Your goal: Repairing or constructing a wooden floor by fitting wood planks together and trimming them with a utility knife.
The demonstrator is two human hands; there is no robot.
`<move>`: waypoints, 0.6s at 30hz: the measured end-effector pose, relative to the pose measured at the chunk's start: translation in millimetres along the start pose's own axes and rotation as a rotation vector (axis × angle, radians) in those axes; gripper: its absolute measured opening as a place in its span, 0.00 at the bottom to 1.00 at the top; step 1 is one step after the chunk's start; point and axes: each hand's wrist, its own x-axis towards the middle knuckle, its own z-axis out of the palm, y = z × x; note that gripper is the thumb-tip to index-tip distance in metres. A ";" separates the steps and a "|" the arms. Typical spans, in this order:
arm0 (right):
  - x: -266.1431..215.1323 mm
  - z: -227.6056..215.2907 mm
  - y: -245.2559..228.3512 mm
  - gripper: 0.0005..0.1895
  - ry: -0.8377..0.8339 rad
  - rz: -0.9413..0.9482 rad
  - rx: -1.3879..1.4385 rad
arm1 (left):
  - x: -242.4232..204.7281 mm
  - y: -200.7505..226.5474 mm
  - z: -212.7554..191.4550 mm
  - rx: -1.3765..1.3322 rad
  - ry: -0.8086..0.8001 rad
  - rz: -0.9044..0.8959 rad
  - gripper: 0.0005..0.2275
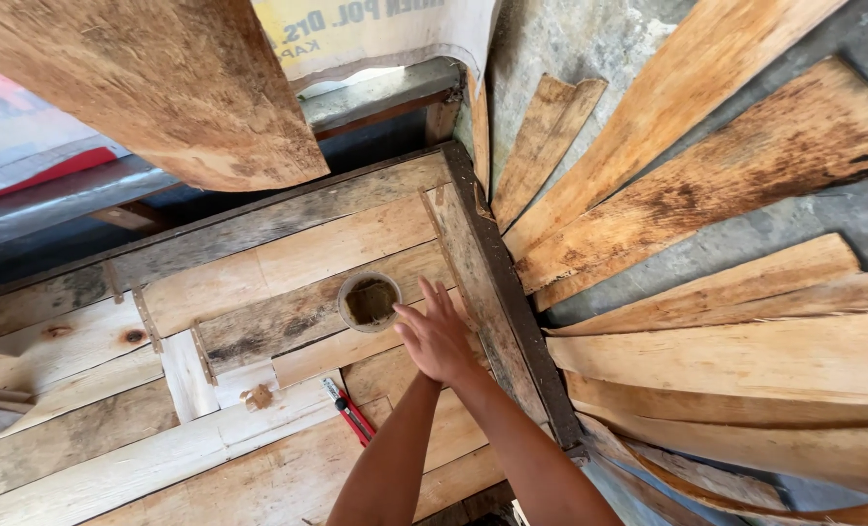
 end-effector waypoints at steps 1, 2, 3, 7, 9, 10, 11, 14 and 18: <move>10.1 2.4 -7.0 0.25 -0.113 -0.001 -0.039 | 0.1 1.0 0.6 0.098 0.041 0.012 0.15; 20.8 4.8 -13.9 0.26 -0.227 -0.003 -0.080 | 1.0 2.0 1.3 0.194 0.083 0.025 0.14; 27.0 6.9 -18.6 0.26 -0.230 -0.010 -0.080 | 1.6 3.9 3.0 0.194 0.085 0.032 0.14; 41.6 10.6 -32.2 0.31 -0.327 -0.003 -0.160 | 1.8 7.1 10.8 0.475 0.217 0.065 0.12; 43.5 10.1 -35.7 0.32 -0.360 0.014 -0.201 | 1.2 10.4 15.3 0.567 0.266 0.078 0.11; 43.1 9.4 -35.9 0.31 -0.366 0.028 -0.196 | 0.6 11.7 17.8 0.662 0.308 0.079 0.10; 42.6 8.4 -35.6 0.31 -0.372 0.042 -0.191 | 0.2 12.5 20.5 0.757 0.349 0.080 0.10; 31.8 13.7 -10.1 0.24 -0.178 0.023 -0.009 | 0.5 14.5 29.3 0.952 0.417 0.071 0.08; -14.7 12.4 50.7 0.22 0.232 0.038 0.284 | -0.6 18.8 34.0 1.138 0.488 0.064 0.07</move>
